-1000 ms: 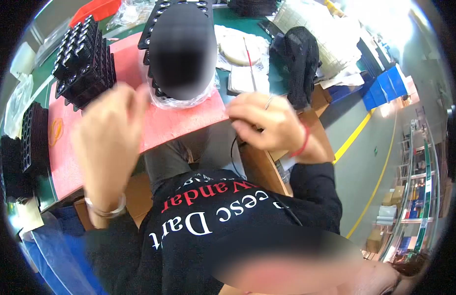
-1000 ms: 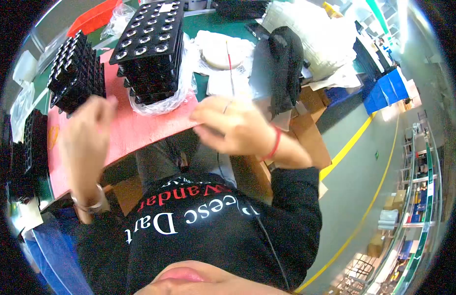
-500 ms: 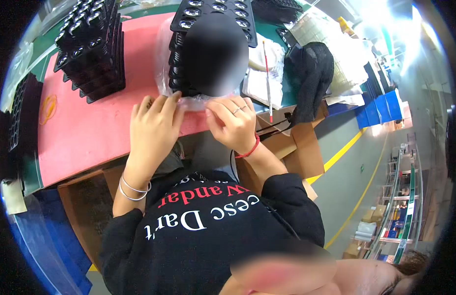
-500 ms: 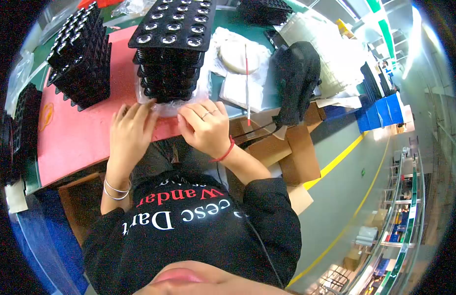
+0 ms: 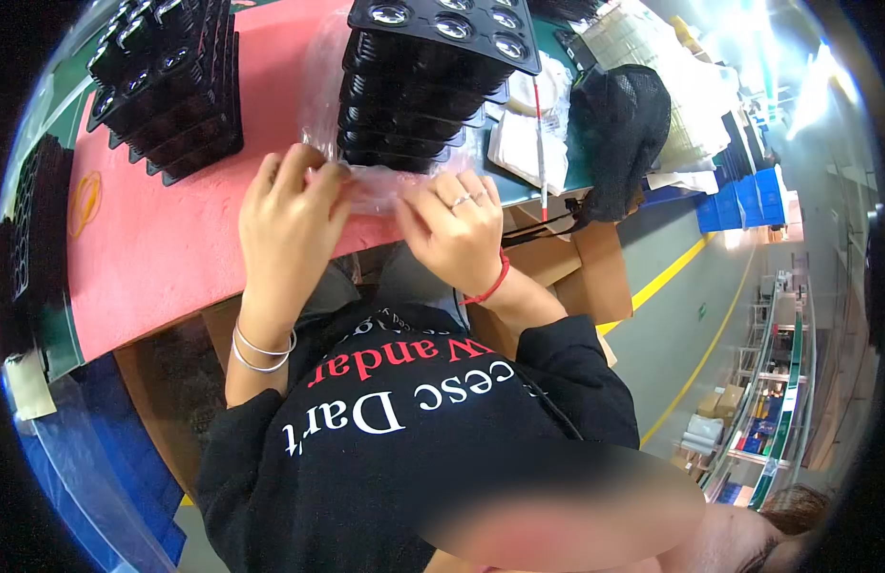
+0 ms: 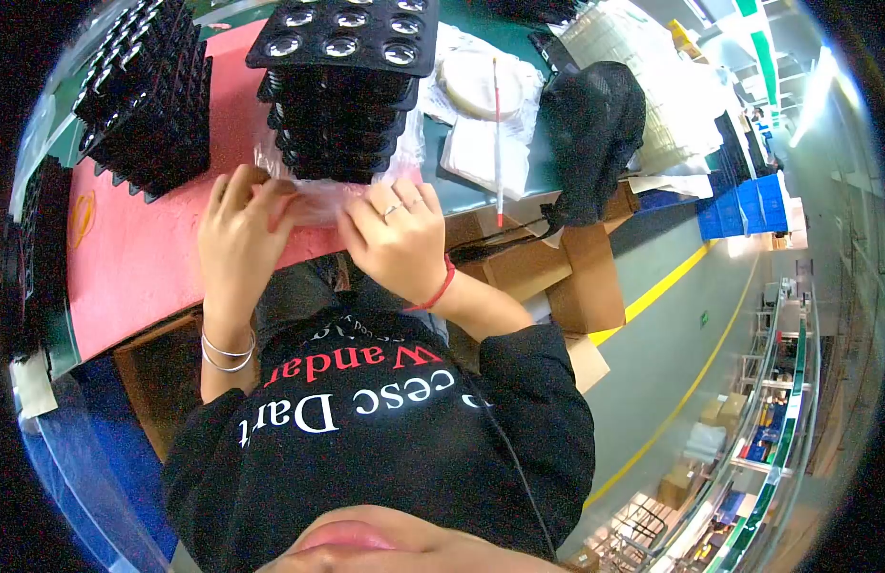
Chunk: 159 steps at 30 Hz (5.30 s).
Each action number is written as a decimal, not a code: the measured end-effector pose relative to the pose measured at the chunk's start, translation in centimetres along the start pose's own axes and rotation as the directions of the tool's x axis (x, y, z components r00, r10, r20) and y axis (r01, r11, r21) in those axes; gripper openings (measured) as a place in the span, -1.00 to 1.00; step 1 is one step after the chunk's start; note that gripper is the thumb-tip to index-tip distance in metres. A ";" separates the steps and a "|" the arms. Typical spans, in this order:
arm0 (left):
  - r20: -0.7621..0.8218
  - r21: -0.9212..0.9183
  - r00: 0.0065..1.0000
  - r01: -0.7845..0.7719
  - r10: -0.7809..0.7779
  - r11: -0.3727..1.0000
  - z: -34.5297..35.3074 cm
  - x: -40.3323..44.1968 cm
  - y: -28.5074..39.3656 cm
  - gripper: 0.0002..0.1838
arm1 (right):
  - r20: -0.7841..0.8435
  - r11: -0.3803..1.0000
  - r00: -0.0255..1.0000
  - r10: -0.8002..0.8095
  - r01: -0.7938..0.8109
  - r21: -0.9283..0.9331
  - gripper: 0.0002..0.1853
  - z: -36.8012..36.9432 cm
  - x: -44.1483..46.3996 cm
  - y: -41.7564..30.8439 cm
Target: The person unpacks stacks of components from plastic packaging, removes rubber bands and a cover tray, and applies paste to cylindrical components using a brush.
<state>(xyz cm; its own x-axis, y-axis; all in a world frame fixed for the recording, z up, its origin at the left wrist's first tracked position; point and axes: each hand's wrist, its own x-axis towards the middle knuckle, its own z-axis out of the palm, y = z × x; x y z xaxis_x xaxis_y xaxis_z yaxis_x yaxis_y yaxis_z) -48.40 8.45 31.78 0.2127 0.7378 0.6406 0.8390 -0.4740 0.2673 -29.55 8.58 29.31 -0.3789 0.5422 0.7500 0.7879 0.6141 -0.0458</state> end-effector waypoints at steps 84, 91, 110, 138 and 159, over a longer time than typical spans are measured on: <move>0.006 0.293 0.862 -0.486 0.507 0.823 1.3 3.7 -4.4 -0.74 | 0.305 0.895 0.926 -0.223 0.318 -0.312 -0.82 1.8 4.7 6.6; -0.024 0.281 0.869 -0.468 0.494 0.838 1.4 3.6 -4.8 -0.73 | 0.173 0.822 0.924 -0.340 0.382 -0.423 -0.91 0.4 4.7 4.9; 0.013 0.169 0.985 -0.173 0.173 0.970 -0.7 1.0 -4.3 -0.85 | 0.088 0.826 0.840 -0.536 0.543 -0.150 -0.87 0.7 4.2 3.5; 0.108 0.011 0.968 0.228 -0.228 0.974 -1.0 -0.9 -2.3 -0.13 | 0.166 0.768 0.772 -0.613 0.632 -0.107 -0.94 1.0 5.2 0.1; -0.113 0.170 0.970 0.232 -0.214 0.958 2.7 -0.1 -0.7 0.14 | 0.420 0.999 0.907 -0.016 0.035 -0.039 -0.12 -4.1 10.4 10.7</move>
<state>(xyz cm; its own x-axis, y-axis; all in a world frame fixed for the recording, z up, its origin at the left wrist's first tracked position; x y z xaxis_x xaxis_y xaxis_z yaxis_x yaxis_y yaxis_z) -47.70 10.03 29.61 -0.0303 0.7629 0.6458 0.9380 -0.2015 0.2820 -23.06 18.44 39.30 -0.5600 0.7233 0.4041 0.7925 0.6098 0.0068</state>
